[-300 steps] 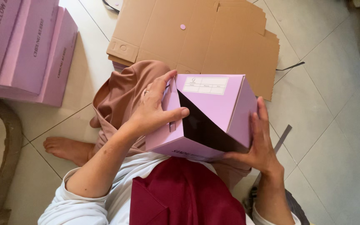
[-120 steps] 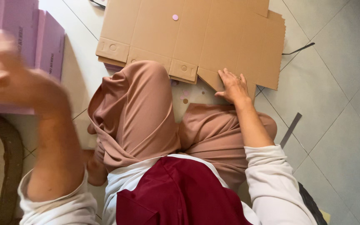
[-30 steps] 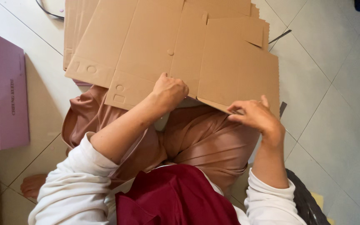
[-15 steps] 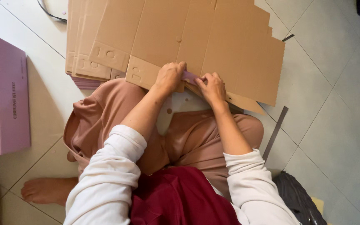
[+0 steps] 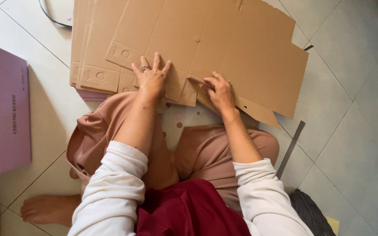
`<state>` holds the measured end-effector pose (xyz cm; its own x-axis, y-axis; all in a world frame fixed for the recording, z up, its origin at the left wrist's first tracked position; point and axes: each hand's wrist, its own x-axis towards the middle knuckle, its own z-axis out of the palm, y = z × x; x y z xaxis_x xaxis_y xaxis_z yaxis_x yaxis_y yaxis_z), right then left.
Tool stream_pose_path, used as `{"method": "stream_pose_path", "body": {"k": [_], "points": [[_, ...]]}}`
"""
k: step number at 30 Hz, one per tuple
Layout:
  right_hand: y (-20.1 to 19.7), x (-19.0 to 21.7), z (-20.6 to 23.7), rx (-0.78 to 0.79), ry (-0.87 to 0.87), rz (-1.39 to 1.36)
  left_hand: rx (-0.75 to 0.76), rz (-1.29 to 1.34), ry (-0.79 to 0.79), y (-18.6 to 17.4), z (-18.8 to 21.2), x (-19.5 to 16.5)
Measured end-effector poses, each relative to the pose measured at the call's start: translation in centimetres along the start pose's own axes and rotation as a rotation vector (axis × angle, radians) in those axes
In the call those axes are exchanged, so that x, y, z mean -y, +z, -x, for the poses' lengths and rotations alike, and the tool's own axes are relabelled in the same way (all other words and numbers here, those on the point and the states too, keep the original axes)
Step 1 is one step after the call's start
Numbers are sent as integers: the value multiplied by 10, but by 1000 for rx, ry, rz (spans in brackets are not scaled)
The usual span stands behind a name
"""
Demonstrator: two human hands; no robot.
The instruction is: The person assembles pink shoe boxes from flat cardboard sheets. They fold the cardboard along pre-scored lines, insert pink paper inserts, and secure the flaps to form the box shape. The person handles multiple boxes in sequence, stacking completed ones aside.
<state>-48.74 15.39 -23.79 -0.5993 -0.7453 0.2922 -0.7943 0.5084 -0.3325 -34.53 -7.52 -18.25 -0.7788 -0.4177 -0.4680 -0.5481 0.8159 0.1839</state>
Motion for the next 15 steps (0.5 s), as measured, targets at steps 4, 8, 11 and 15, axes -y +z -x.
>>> {"method": "stream_pose_path", "body": {"k": [4, 8, 11, 15], "points": [[-5, -5, -21, 189, 173, -67, 14, -17, 20, 1, -8, 3], [-10, -5, -33, 219, 235, 10, -42, -32, 36, -2, -11, 5], [-12, -4, -35, 181, 210, -36, 10, -34, 24, -4, -8, 2], [-15, -8, -43, 192, 266, -64, 48, -65, 21, -9, -1, -2]]}}
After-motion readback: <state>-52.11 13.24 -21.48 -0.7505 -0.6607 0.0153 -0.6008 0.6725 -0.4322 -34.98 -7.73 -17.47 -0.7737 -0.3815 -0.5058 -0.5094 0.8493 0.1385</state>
